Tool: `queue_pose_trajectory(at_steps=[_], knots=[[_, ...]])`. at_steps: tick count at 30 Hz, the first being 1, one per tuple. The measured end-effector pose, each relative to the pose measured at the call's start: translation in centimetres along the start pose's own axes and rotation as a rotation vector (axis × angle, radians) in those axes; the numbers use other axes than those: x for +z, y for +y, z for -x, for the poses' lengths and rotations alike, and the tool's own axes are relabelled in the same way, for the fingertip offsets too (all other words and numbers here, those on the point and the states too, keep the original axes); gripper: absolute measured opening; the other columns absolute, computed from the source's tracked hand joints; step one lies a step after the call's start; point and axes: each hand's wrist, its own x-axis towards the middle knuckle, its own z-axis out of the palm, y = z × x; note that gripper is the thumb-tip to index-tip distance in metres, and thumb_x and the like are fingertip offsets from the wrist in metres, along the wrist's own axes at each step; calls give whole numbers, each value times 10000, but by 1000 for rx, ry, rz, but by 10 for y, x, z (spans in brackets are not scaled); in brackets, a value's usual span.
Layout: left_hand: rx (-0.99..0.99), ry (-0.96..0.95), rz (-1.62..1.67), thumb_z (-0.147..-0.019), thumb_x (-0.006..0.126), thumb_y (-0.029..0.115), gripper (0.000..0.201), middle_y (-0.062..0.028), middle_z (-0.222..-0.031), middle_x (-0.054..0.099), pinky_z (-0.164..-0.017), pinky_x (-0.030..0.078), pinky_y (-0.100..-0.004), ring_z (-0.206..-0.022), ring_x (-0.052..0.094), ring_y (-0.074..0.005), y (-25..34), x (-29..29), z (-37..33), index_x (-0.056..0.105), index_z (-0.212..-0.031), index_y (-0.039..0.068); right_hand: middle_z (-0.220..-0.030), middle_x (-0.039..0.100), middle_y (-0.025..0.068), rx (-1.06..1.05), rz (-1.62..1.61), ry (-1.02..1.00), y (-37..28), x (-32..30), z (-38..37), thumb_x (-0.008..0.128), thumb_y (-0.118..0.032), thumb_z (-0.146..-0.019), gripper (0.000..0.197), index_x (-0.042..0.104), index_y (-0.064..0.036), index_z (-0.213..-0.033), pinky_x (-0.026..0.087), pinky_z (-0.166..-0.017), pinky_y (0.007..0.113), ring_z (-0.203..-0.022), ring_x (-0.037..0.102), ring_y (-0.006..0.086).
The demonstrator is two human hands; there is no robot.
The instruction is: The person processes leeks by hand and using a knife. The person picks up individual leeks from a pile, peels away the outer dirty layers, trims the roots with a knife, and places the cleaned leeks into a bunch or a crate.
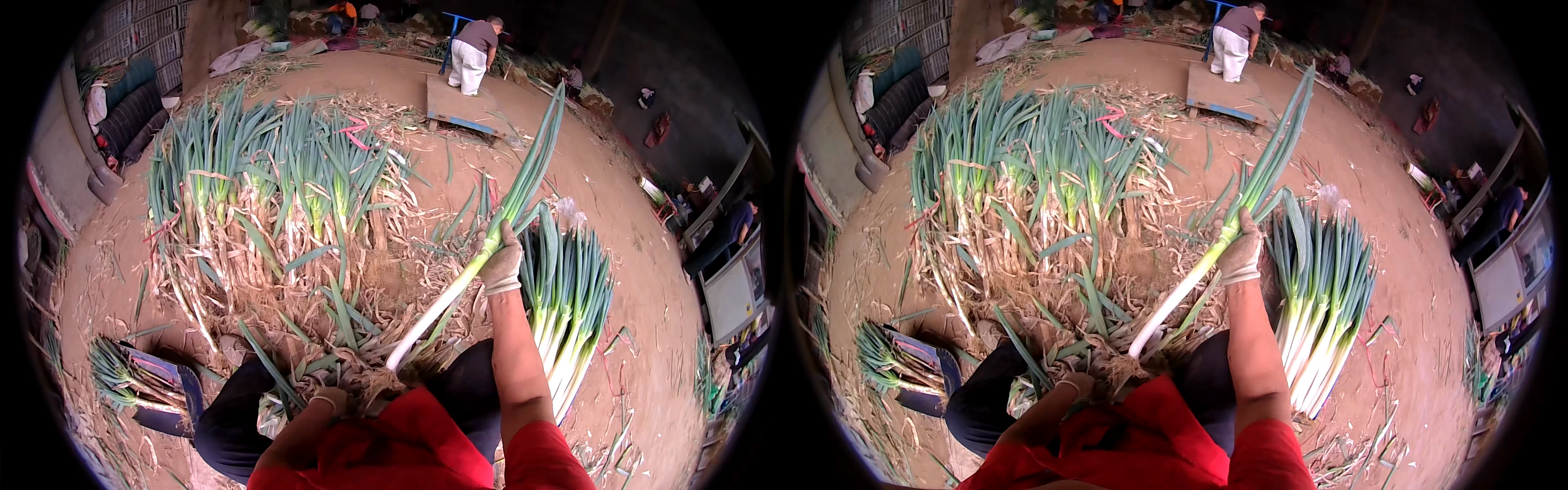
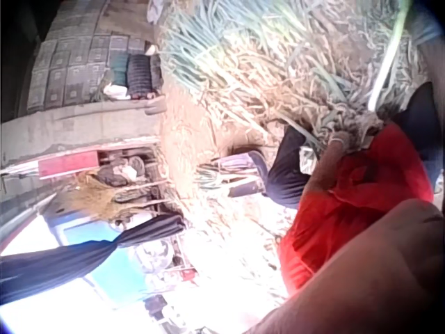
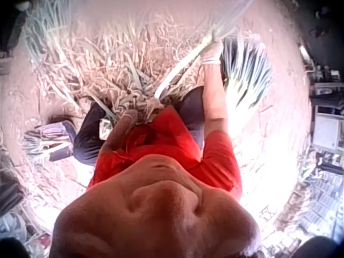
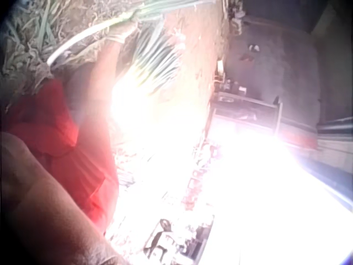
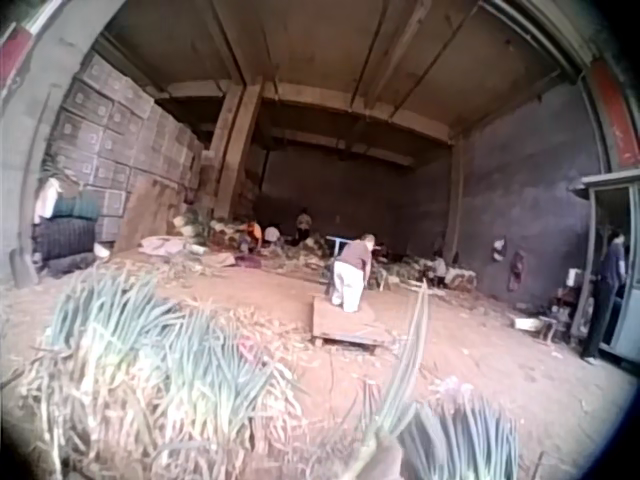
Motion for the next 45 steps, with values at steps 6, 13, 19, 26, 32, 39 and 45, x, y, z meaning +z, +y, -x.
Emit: queue_pose_trajectory(at_steps=[6,13,19,26,32,39,45], knots=[[-217,584,485,-850,572,360,333,-185,-899,669,-745,508,-445,-861,644,-357,7,-59,9,660,-1064,121,-789,611,85,46,-31,31,14,14,6,469,-310,-963,252,533,-67,-981,478,-493,283,-613,582,191],[581,797,1224,-936,569,301,399,-59,-942,622,-736,467,-285,-778,545,-168,124,-197,16,517,-1222,27,-786,599,90,119,-88,32,27,27,10,483,-323,-957,241,531,-87,-971,482,-494,294,-596,573,208],[432,179,1746,-956,539,320,427,-45,-950,619,-723,506,-265,-796,587,-124,116,-148,-5,513,-1269,30,-757,599,89,151,-43,-29,20,21,13,499,-368,-944,285,544,-86,-947,470,-481,293,-575,570,210],[222,304,1756,-975,490,332,386,-81,-881,669,-574,540,-255,-690,636,-132,95,-139,11,590,-1141,-1,-728,603,85,123,-100,-15,6,2,0,484,-413,-945,341,548,-79,-925,466,-474,304,-576,570,202],[383,322,1666,-964,521,292,356,-33,-842,609,-613,488,-230,-689,581,-101,111,-157,42,527,-1191,19,-806,601,108,106,-124,-18,9,-7,-8,481,-409,-952,364,530,-49,-955,490,-523,310,-618,581,223],[290,422,1562,-937,558,173,310,7,-774,570,-548,460,-235,-619,502,-73,127,-137,38,540,-1219,45,-861,612,110,115,-86,-96,7,-14,-12,458,-413,-966,370,519,-53,-1027,503,-563,316,-669,598,218],[98,747,1170,-921,566,124,239,24,-644,507,-453,396,-223,-495,448,-41,131,-159,40,559,-1140,28,-852,600,109,145,-39,-48,21,10,1,458,-361,-976,337,521,-38,-1051,494,-654,377,-721,588,239]])
